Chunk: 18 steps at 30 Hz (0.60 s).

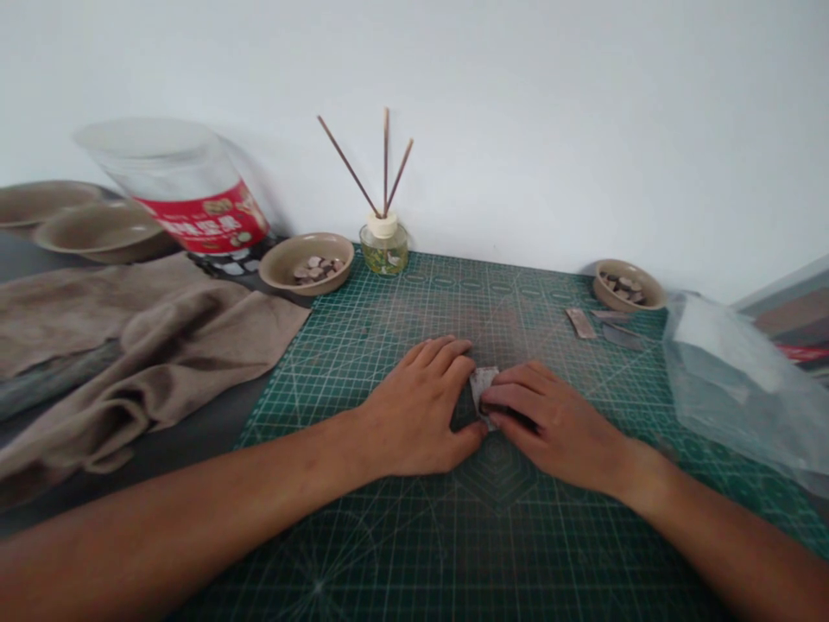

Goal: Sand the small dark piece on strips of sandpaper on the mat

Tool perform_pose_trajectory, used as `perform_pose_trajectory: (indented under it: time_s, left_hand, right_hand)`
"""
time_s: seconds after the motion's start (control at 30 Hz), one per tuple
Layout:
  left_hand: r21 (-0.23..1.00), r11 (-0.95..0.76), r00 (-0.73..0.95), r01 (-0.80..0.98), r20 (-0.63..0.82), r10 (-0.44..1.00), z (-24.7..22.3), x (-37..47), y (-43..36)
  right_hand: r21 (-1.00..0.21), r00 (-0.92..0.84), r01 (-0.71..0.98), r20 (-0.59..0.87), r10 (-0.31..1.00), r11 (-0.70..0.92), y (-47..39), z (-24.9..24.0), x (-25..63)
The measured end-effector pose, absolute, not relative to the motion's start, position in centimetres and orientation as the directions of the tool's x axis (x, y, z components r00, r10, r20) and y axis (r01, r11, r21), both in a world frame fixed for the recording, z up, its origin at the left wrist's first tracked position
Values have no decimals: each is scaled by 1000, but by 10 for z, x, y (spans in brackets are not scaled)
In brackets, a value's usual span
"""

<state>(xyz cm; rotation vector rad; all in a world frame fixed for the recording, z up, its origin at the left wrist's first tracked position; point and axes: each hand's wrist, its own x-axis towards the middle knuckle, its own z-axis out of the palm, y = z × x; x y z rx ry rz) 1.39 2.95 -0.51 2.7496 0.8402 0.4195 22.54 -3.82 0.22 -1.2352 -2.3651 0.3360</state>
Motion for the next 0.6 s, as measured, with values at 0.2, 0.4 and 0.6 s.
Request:
perform_pose_trajectory:
  time_s: [0.2, 0.4, 0.6]
  left_hand:
    - [341, -816, 820, 467, 179, 543, -2, 16, 32]
    - [368, -821, 836, 437, 172, 522, -3, 16, 35]
    - [368, -806, 811, 464, 189, 554, -3, 14, 33]
  right_hand:
    - [-405, -499, 721, 259, 827, 562, -39, 2, 227]
    - [-409, -502, 714, 265, 823, 567, -40, 2, 227]
    - [-399, -501, 708, 298, 813, 583, -39, 1, 227]
